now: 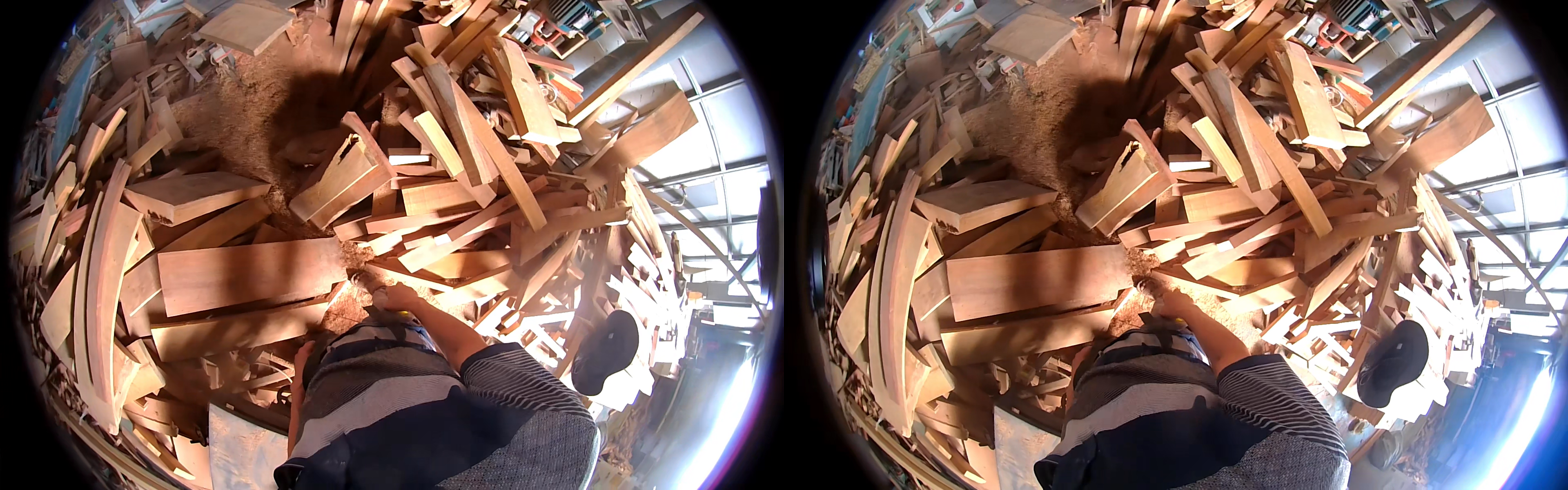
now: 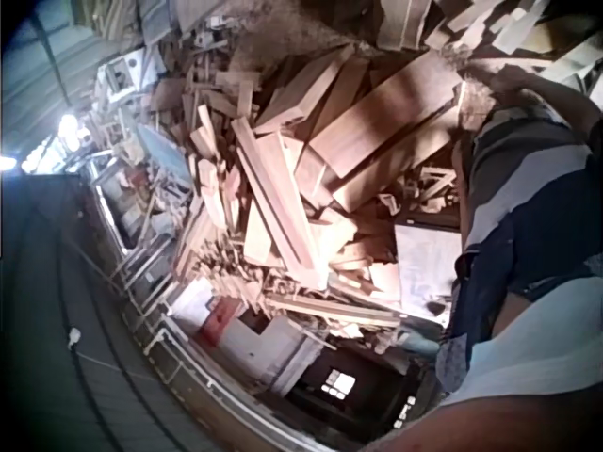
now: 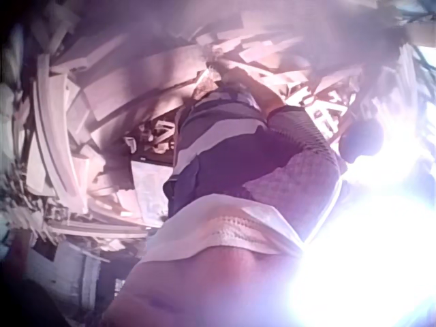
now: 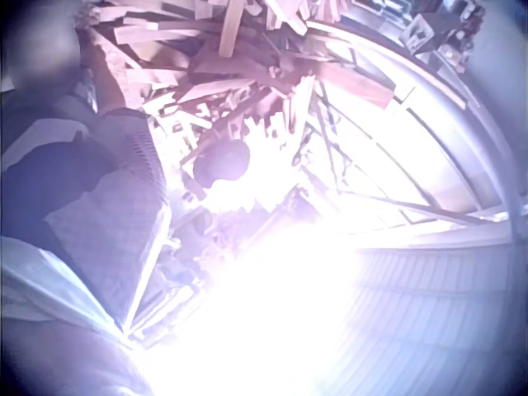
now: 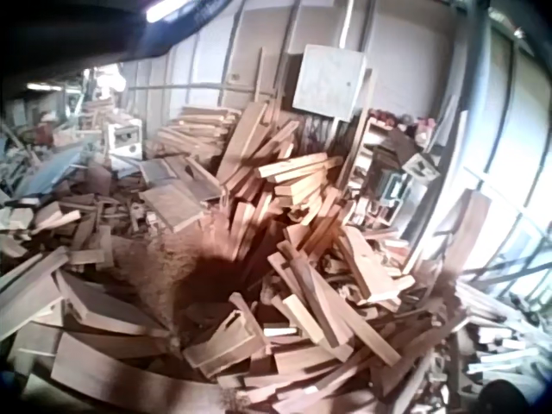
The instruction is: The person measures wood planks using a tape measure in a woodworking workshop, moving several planks and measuring their length and width.
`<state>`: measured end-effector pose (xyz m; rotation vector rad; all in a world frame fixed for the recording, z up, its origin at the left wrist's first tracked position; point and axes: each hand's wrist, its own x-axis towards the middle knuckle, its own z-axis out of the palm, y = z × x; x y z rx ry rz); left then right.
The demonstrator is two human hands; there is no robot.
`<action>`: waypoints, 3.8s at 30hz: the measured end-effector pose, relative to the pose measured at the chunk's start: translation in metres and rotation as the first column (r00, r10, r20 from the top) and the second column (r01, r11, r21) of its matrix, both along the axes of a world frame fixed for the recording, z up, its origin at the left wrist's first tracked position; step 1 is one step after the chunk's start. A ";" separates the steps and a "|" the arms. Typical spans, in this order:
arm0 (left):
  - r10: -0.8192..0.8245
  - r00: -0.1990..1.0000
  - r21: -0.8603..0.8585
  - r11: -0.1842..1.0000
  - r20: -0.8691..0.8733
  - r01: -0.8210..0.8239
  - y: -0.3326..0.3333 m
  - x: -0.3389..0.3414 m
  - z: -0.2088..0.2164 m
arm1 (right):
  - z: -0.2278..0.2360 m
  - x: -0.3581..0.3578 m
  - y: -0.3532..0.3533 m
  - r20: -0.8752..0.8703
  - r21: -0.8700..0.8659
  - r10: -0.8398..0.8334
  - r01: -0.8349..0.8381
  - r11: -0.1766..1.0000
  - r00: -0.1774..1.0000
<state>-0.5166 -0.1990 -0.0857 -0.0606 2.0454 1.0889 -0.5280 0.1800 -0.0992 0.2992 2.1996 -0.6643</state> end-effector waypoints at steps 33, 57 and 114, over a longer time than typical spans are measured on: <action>0.813 0.318 0.093 0.411 -0.488 -0.907 -0.175 -0.010 0.088 | 0.094 -0.226 -0.354 0.248 -0.625 0.057 0.115 0.772 0.967; 0.452 0.491 -0.335 0.383 -0.745 -0.861 -0.333 -0.014 0.013 | 0.118 -0.330 -0.713 -0.327 -0.339 0.400 -0.501 0.796 0.856; 0.496 0.428 -0.271 0.358 -0.756 -0.894 -0.337 0.001 0.017 | 0.187 -0.436 -0.916 -0.398 0.751 0.917 -0.568 0.338 0.019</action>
